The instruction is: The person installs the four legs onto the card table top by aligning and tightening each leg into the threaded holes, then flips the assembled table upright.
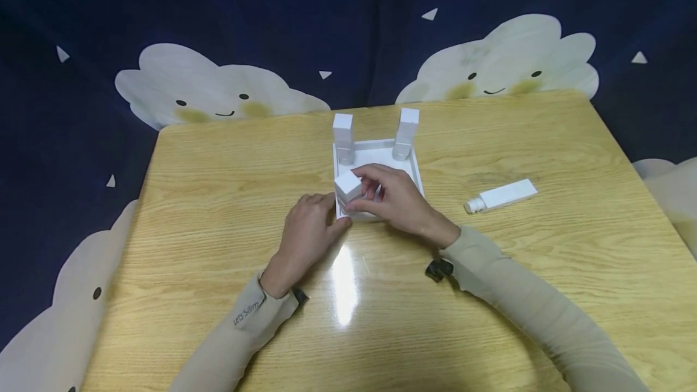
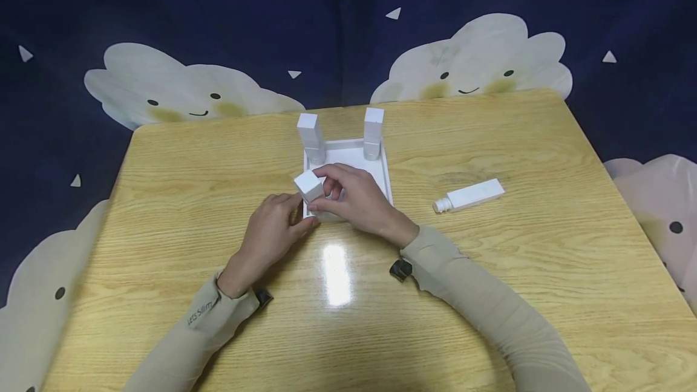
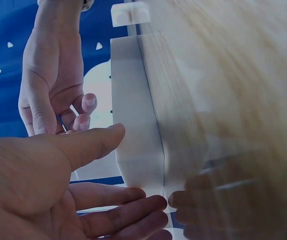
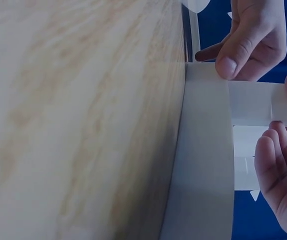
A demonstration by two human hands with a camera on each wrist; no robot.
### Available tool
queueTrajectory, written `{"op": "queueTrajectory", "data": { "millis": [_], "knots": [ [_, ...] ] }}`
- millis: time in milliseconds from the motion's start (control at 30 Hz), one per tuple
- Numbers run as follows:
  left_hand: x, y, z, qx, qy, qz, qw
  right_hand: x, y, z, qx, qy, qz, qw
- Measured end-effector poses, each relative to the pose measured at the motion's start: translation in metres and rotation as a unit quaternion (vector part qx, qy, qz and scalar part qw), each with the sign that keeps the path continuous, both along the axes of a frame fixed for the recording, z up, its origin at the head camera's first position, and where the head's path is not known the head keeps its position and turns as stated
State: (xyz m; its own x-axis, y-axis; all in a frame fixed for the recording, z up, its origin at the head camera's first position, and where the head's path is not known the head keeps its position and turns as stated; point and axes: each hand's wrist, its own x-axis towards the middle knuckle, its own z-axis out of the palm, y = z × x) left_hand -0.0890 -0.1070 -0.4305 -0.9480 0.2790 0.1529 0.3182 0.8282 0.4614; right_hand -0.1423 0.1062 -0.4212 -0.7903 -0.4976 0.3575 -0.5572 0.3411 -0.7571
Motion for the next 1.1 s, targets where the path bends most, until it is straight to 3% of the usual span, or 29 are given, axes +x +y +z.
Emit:
{"op": "queueTrajectory", "data": {
  "millis": [333, 900, 1100],
  "knots": [
    [-0.0005, 0.0006, -0.0004, 0.002, -0.003, 0.003, 1.0, 0.0, 0.0031, -0.0007, -0.006, -0.013, 0.013, 0.9998],
    [-0.0004, 0.0013, -0.0009, 0.005, 0.007, 0.002, 1.0, 0.0008, 0.0037, -0.0008, -0.008, 0.003, -0.02, 0.9998],
    [-0.0004, 0.0012, -0.0014, 0.002, 0.004, 0.002, 1.0, -0.0001, 0.0042, 0.0, -0.005, -0.015, -0.011, 0.9998]
  ]
}}
